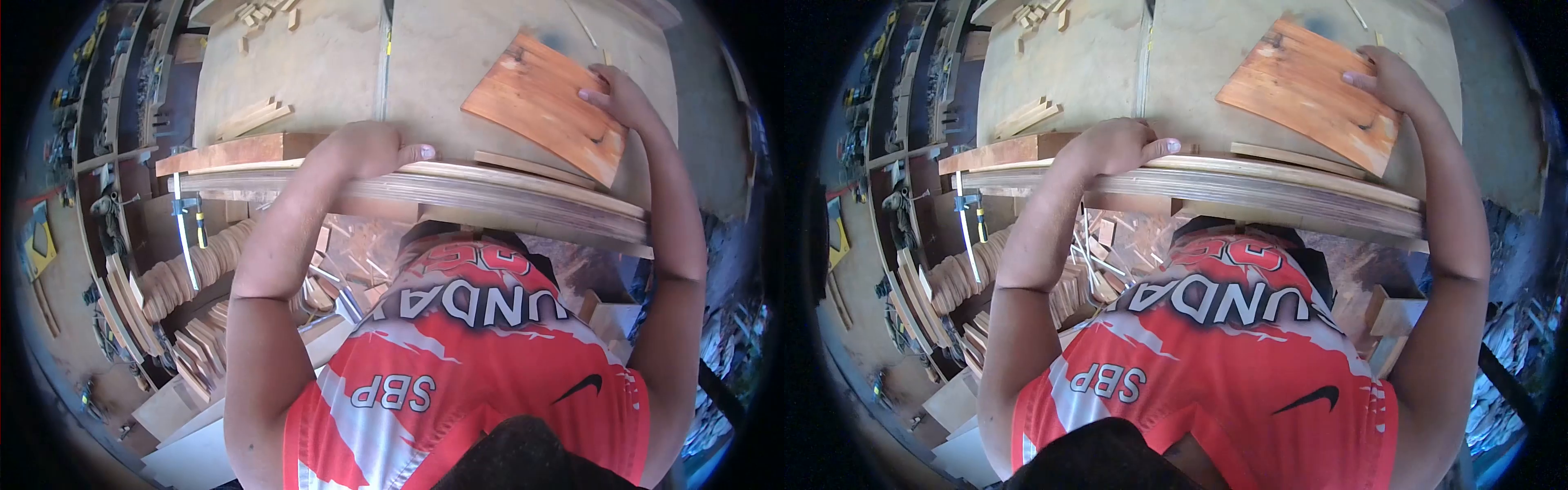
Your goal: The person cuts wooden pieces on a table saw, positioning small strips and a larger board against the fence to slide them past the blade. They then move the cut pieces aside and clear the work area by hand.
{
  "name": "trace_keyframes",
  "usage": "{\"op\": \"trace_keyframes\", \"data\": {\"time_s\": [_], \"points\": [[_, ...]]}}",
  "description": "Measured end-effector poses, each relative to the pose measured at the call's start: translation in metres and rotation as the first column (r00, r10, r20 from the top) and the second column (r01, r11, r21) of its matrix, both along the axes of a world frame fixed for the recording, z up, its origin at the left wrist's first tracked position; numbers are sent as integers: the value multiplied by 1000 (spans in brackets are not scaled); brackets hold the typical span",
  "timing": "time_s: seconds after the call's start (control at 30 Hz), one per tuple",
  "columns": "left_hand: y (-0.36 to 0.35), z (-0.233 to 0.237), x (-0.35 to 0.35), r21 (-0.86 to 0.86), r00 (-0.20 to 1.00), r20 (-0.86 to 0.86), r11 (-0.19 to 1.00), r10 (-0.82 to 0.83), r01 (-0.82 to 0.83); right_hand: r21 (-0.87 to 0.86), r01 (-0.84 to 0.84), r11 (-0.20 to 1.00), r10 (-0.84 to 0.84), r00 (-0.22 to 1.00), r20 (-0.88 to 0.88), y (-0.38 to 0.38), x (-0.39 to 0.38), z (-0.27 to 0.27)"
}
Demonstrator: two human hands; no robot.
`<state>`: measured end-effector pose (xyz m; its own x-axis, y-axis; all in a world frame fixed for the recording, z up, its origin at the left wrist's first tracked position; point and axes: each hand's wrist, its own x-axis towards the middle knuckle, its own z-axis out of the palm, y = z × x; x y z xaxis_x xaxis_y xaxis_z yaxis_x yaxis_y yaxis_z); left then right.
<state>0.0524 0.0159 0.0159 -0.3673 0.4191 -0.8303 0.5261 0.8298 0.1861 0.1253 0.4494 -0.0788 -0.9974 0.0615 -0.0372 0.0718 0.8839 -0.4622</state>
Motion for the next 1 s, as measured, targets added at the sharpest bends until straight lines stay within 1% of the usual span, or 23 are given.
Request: {"op": "trace_keyframes", "data": {"time_s": [0.03,0.07,0.1,0.13,0.17,0.2,0.27,0.3,0.37,0.4,0.47,0.5,0.57,0.6,0.67,0.7,0.73,0.77,0.8,0.87,1.0], "points": [[-5,-11,3,113,997,-71,993,-23,31,114,-33,993,50,987,-151,-13,3,14],[-8,-17,4,224,989,-144,972,-38,70,233,-48,971,117,949,-291,-28,7,24],[-8,-17,6,227,989,-142,971,-44,76,-22,-25,999,24,998,-51,-42,12,31],[-10,-16,10,338,991,-129,938,-34,77,-265,63,962,-6,978,210,-58,19,35],[-12,-15,15,443,993,-114,893,-25,74,-219,-144,965,198,948,251,-75,26,39],[-15,-19,19,445,994,-110,892,-30,76,-180,-348,920,388,873,297,-92,34,40],[-22,-30,28,506,995,-80,862,60,-11,-10,-467,884,460,867,193,-124,52,30],[-22,-28,29,512,995,-81,859,61,-11,-4,-468,884,459,867,194,-131,50,34],[-24,-25,31,492,991,-108,871,78,-15,11,-409,913,370,836,405,-144,44,41],[-24,-24,31,494,991,-109,869,82,-17,14,-412,911,371,836,404,-146,42,42],[-24,-24,31,486,990,-122,874,73,-5,-64,-492,868,469,773,427,-148,36,43],[-25,-23,31,488,989,-123,873,79,-9,-61,-496,866,472,771,427,-151,32,46],[-25,-21,31,476,988,-131,879,76,-5,-56,-543,838,502,725,471,-160,23,51],[-25,-21,31,478,988,-129,878,82,-11,-55,-548,835,504,722,474,-167,20,50],[-24,-20,31,455,990,-108,890,88,-29,-122,-470,874,463,733,498,-181,13,44],[-24,-20,31,459,990,-107,888,92,-33,-118,-473,873,464,731,501,-187,10,32],[-25,-20,30,462,990,-109,886,90,-30,-154,-499,853,518,767,379,-193,8,16],[-24,-20,30,464,990,-110,886,85,-24,-188,-527,829,559,791,248,-199,5,11],[-24,-21,30,464,990,-110,886,84,-24,-188,-526,829,559,791,249,-203,3,9],[-26,-22,29,493,991,-77,868,107,-56,-144,-511,847,529,787,319,-211,-1,14],[-15,-22,29,506,994,-64,862,88,-44,-161,-496,853,522,803,288,-211,0,16]]}}
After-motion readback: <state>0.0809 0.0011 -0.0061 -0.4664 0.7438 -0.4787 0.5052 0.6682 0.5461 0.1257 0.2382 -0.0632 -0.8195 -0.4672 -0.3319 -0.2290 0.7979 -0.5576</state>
